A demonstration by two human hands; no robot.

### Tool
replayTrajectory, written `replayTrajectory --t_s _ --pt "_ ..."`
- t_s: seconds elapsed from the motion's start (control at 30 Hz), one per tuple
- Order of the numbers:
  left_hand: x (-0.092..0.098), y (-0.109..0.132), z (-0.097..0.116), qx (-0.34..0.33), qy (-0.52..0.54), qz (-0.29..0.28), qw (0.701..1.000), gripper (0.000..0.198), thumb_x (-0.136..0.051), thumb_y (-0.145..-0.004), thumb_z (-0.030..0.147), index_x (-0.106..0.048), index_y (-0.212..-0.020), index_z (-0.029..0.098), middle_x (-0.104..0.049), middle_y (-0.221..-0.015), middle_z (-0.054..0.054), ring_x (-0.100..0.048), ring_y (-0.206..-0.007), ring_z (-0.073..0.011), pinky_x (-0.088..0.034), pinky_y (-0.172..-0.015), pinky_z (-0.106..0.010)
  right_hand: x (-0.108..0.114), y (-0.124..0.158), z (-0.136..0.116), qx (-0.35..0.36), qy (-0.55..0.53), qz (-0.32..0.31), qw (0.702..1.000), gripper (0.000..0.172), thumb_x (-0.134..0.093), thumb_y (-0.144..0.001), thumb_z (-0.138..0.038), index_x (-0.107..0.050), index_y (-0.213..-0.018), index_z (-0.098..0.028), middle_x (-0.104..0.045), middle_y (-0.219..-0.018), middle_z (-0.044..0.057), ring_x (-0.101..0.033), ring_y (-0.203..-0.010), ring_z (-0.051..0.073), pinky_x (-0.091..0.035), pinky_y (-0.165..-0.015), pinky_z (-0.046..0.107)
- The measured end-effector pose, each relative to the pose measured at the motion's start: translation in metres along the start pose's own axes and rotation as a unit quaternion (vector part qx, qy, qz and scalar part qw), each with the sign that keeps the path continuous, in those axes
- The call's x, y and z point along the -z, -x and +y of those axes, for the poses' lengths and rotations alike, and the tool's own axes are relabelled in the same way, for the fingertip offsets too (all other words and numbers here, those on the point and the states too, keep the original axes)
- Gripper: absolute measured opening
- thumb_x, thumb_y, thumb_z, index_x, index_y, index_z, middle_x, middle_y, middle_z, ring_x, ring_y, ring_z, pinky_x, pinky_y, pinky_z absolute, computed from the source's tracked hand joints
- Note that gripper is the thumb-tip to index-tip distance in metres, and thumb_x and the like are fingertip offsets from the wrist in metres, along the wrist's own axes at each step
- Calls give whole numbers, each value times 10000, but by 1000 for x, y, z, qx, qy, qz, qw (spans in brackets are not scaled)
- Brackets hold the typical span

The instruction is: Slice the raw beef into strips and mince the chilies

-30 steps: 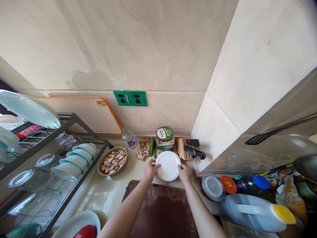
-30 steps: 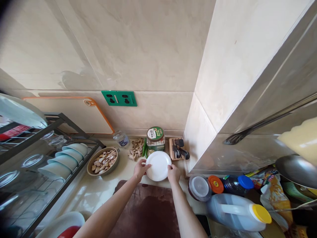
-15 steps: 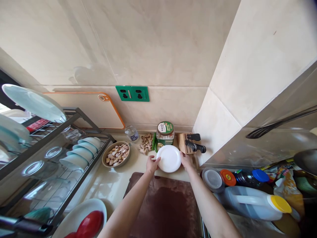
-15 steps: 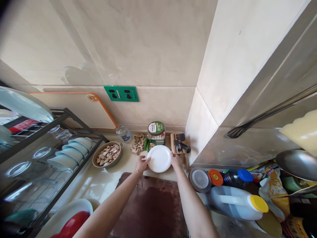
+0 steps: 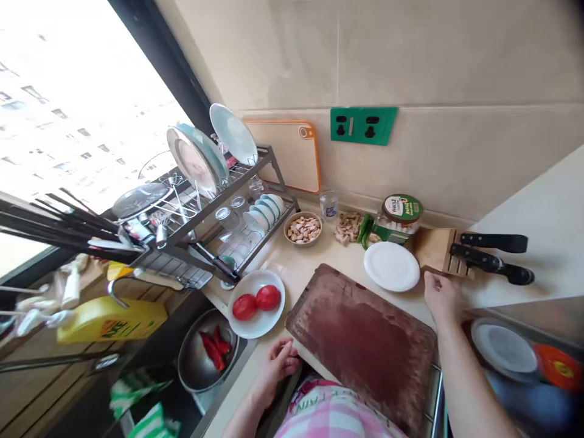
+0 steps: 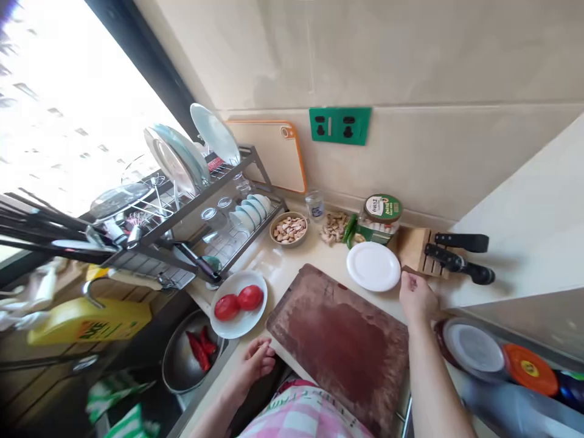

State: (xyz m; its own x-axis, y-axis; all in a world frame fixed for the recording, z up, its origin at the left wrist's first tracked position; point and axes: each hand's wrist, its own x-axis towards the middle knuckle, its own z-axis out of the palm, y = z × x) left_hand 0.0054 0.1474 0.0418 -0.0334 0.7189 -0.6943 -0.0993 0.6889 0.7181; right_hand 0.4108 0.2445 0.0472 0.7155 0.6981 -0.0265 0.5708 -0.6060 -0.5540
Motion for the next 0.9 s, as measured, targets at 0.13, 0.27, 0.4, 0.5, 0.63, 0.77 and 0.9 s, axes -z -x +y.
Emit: replayTrajectory --t_s 0.13,0.27,0.4,0.5,0.63,0.77,0.9 --pt "50 14 -16 10 -15 58 998 589 -715 -562 521 -523 -1005 183 -638 -818 -25 -603 -661 -135 -486 -626 -251 30 121 8 35 -188 -81 978 421 -383 -828 -478 -588 -1000 -153 -667 -794 95 -614 -697 194 -482 -636 298" --pt "47 -3 -6 19 -100 -24 995 614 -748 -488 518 -564 -970 186 -651 -819 -13 -615 -716 -170 -506 -668 -270 27 237 42 13 -189 -139 972 345 -400 -840 -438 -602 -965 -187 -673 -835 61 -620 -686 158 -490 -607 244" --pt "11 -5 2 21 -172 -141 975 564 -744 -469 535 -587 -895 200 -643 -820 -2 -617 -768 -192 -512 -711 -280 30 298 109 -82 -78 -6 994 339 -370 -845 -379 -587 -990 -163 -651 -962 97 -618 -810 185 -507 -683 279" --pt "-14 0 5 8 -242 -232 942 529 -707 -506 569 -589 -878 212 -641 -831 -3 -614 -782 -202 -508 -719 -287 34 316 137 -99 25 58 993 370 -387 -824 -329 -540 -1106 -145 -607 -1089 121 -557 -999 235 -450 -857 369" --pt "-37 1 2 -20 -332 -351 875 521 -660 -549 604 -584 -872 202 -622 -762 -7 -601 -732 -194 -500 -662 -279 30 306 132 -125 107 31 986 517 -430 -788 -256 -404 -1287 -123 -550 -1202 130 -494 -1101 253 -385 -925 383" --pt "-47 1 -3 -48 -384 -422 820 472 -630 -606 589 -586 -881 207 -633 -816 -22 -599 -815 -204 -495 -720 -281 29 278 121 -188 158 -3 969 659 -557 -707 -291 -374 -1325 -155 -473 -1296 134 -403 -1198 305 -311 -975 419" --pt "-48 7 -15 -101 -395 -423 809 457 -624 -607 595 -592 -859 215 -641 -834 -29 -595 -861 -218 -487 -748 -277 39 268 119 -189 153 -28 970 714 -599 -659 -294 -374 -1327 -180 -476 -1294 127 -430 -1177 295 -323 -964 377"
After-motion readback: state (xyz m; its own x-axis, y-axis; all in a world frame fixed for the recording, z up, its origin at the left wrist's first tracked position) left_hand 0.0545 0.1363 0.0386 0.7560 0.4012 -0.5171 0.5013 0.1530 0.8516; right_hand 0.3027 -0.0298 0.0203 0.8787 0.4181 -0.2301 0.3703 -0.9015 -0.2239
